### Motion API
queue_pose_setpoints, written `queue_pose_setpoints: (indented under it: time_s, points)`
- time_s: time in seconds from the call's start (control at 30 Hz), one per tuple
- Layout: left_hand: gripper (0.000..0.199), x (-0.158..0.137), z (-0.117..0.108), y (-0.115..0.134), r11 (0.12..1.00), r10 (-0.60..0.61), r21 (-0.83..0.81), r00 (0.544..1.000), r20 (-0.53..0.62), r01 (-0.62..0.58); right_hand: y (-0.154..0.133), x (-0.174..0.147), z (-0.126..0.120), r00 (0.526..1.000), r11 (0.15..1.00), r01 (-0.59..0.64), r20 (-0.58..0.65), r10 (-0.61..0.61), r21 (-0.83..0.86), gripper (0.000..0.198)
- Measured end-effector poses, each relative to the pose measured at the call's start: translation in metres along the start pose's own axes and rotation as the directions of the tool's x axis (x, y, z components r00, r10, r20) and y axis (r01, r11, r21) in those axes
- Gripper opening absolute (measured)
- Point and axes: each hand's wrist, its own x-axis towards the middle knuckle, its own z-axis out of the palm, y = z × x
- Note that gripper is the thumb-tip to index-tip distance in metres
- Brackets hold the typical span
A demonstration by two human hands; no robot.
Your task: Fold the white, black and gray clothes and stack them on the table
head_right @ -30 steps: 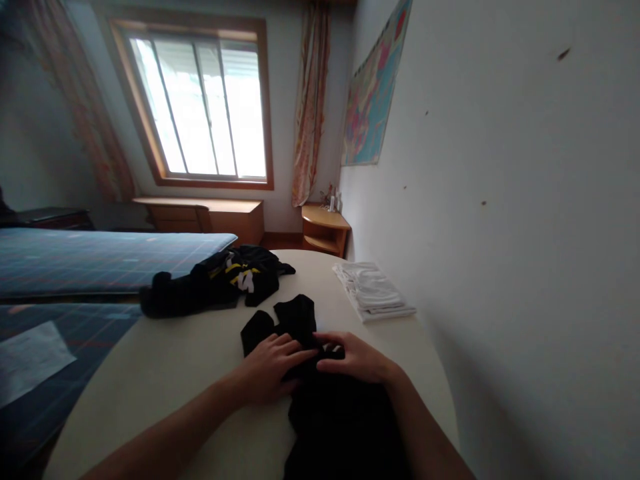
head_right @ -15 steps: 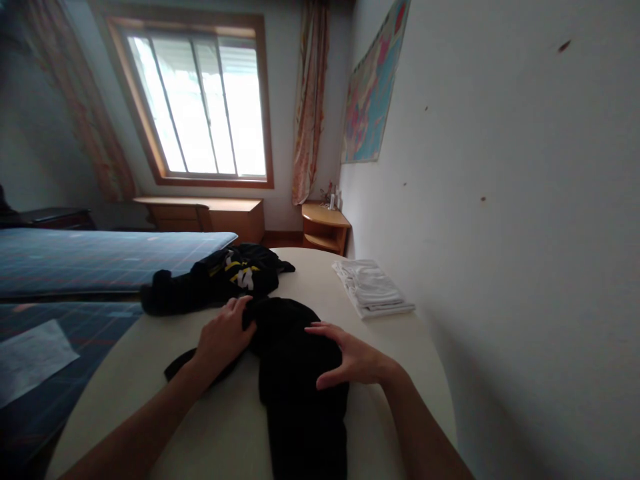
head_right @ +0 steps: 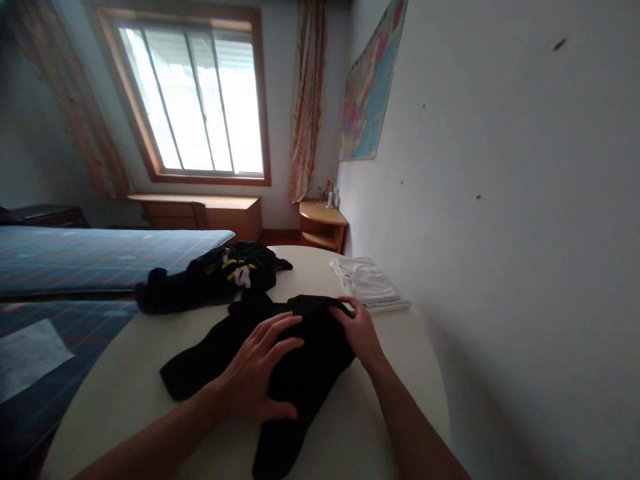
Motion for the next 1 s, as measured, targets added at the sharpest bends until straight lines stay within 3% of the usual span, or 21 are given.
queue_pose_setpoints:
  time_s: [0.1, 0.23, 0.33, 0.4, 0.47, 0.53, 0.63, 0.67, 0.73, 0.83, 1.0]
  points:
    - [0.084, 0.0, 0.001, 0.007, 1.0, 0.015, -0.027, 0.999, 0.037, -0.014, 0.007, 0.006, -0.004, 0.994, 0.991, -0.051, -0.089, 0.062, 0.122, 0.056]
    - [0.078, 0.001, 0.01, 0.004, 0.982, -0.184, -0.012, 0.979, 0.087, 0.186, 0.011, 0.012, -0.005, 0.994, 0.987, -0.035, -0.101, 0.051, 0.154, 0.062]
    - [0.065, -0.002, 0.022, -0.009, 0.932, -0.357, -0.031, 0.929, 0.103, 0.361, 0.01, 0.01, -0.002, 0.999, 0.998, 0.028, -0.046, -0.025, 0.057, 0.075]
    - [0.06, -0.005, 0.026, -0.019, 0.901, -0.42, -0.067, 0.9, 0.12, 0.429, 0.008, 0.003, 0.002, 0.988, 0.983, 0.155, 0.03, -0.153, -0.097, 0.081]
    - [0.062, -0.007, 0.029, -0.027, 0.872, -0.46, -0.12, 0.878, 0.136, 0.475, 0.006, -0.006, 0.006, 0.952, 0.91, 0.299, 0.154, -0.264, -0.288, 0.087]
    - [0.066, -0.009, 0.029, -0.032, 0.845, -0.488, -0.174, 0.862, 0.136, 0.505, 0.006, -0.014, 0.01, 0.914, 0.797, 0.397, 0.28, -0.295, -0.456, 0.096]
    - [0.062, -0.009, 0.03, -0.036, 0.82, -0.499, -0.266, 0.861, 0.099, 0.506, 0.011, -0.019, 0.015, 0.884, 0.644, 0.466, 0.337, -0.323, -0.607, 0.106]
    - [0.06, -0.009, 0.031, -0.037, 0.811, -0.5, -0.301, 0.862, 0.085, 0.501, 0.013, -0.018, 0.016, 0.877, 0.612, 0.479, 0.326, -0.352, -0.629, 0.101]
    - [0.059, -0.009, 0.033, -0.039, 0.777, -0.521, -0.379, 0.852, 0.062, 0.502, 0.018, -0.011, 0.015, 0.857, 0.587, 0.507, 0.292, -0.425, -0.631, 0.07]
    - [0.061, -0.006, 0.035, -0.041, 0.692, -0.589, -0.492, 0.807, 0.037, 0.528, 0.023, 0.003, 0.008, 0.83, 0.614, 0.53, 0.21, -0.516, -0.585, 0.024]
    - [0.04, 0.005, 0.02, -0.038, 0.56, -0.691, -0.62, 0.723, 0.015, 0.549, 0.022, 0.013, -0.006, 0.836, 0.729, 0.436, -0.061, -0.545, -0.528, 0.03]
